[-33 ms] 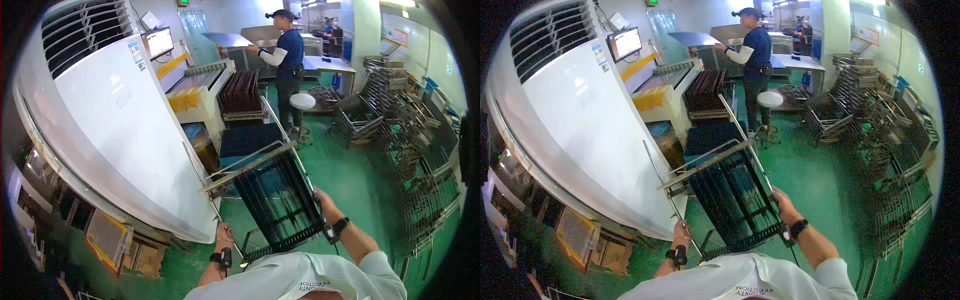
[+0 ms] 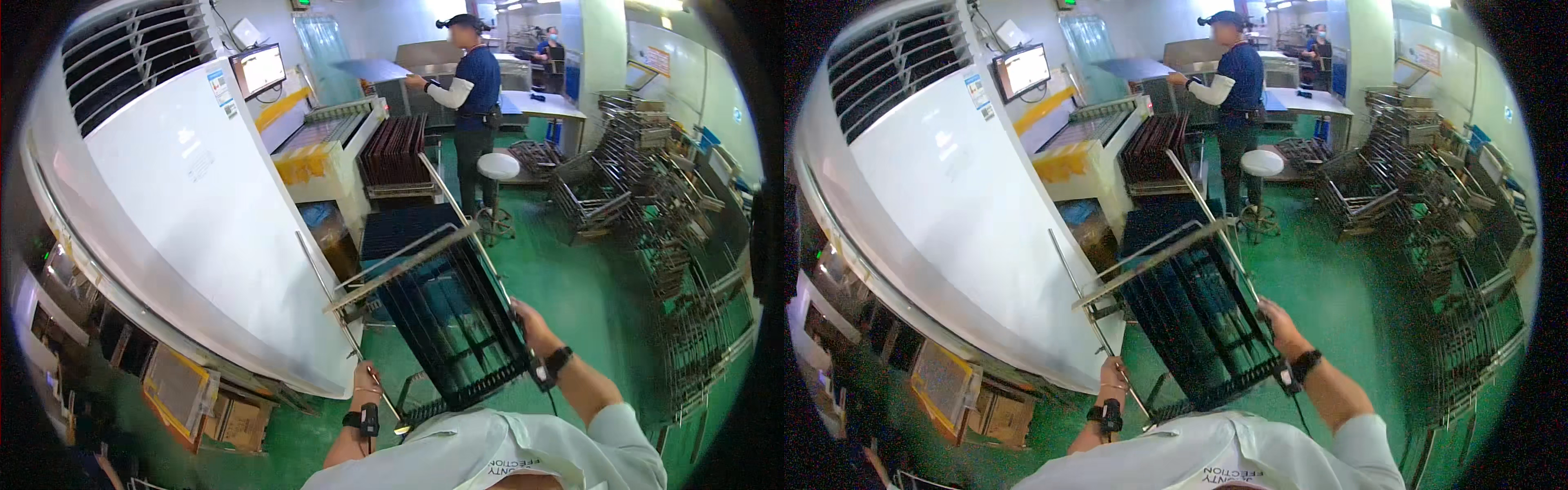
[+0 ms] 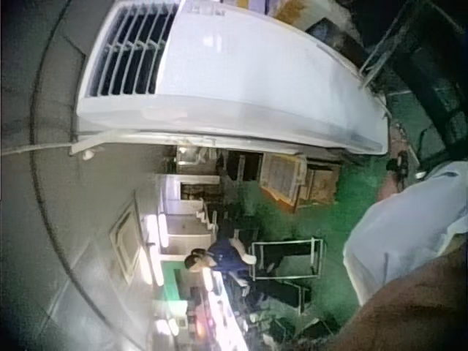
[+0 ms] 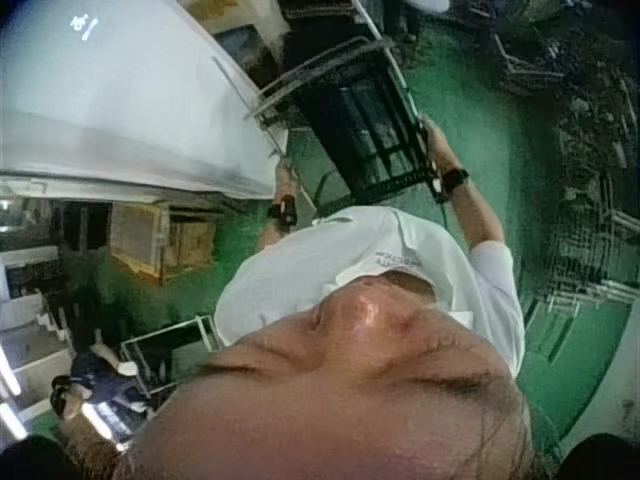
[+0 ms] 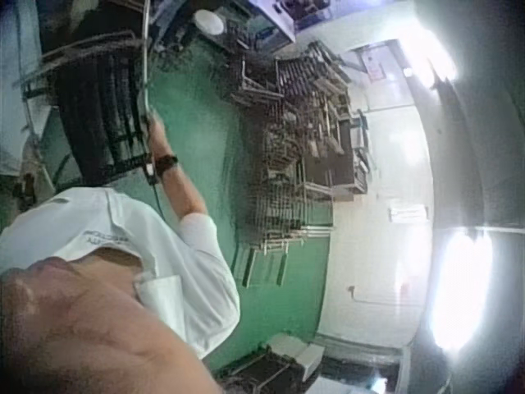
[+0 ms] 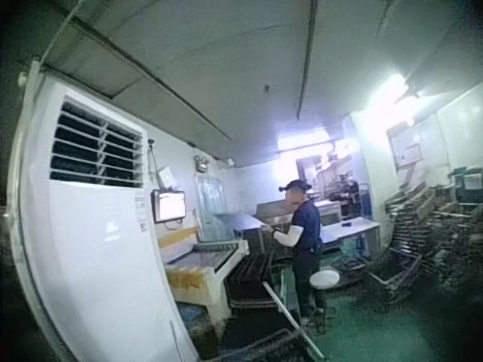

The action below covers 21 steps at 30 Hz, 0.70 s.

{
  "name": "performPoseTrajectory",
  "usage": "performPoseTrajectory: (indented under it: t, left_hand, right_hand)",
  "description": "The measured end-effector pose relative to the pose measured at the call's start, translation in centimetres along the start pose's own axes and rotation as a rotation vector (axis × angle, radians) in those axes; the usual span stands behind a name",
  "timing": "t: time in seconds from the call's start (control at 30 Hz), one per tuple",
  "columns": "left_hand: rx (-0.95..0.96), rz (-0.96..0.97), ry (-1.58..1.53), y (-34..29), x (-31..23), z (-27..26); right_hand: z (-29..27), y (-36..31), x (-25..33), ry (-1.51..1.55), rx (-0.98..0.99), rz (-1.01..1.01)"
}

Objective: Inspecting and organizing electronic circuit board panels into racks on a fabrication floor.

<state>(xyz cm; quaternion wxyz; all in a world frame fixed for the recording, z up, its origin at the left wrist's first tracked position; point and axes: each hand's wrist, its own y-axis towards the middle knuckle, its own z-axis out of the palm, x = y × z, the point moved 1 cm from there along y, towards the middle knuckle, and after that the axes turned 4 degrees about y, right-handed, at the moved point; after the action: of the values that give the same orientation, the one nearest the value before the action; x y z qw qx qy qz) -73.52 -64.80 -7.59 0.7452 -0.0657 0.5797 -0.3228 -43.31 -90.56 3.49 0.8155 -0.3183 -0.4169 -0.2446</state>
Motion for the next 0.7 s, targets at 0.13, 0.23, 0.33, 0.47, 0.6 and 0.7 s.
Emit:
performPoseTrajectory:
  t: [0.13,0.23,0.33,0.47,0.6,0.7]
  left_hand:
    - [-0.078,0.08,-0.202,4.1,-5.0,6.8]
    - [-0.102,-0.017,-0.355,6.6,-7.2,9.5]
    - [-0.154,-0.196,-0.537,9.5,-7.5,12.6]
    - [-0.176,-0.224,-0.637,12.4,-6.5,18.1]
    - [-0.382,-0.037,-0.477,15.1,-6.7,26.0]
    - [-0.532,0.017,-0.653,17.8,-8.5,30.1]
  right_hand:
    - [3.6,10.5,9.2,-0.098,0.311,-0.067]
    - [6.0,17.6,15.1,-0.098,0.556,0.155]
    - [6.8,25.8,19.1,-0.262,0.681,0.166]
    - [7.3,39.7,20.4,-0.33,0.898,0.24]
    - [8.7,52.5,20.5,-0.466,1.008,0.39]
    - [10.5,59.7,21.2,-0.623,0.815,0.404]
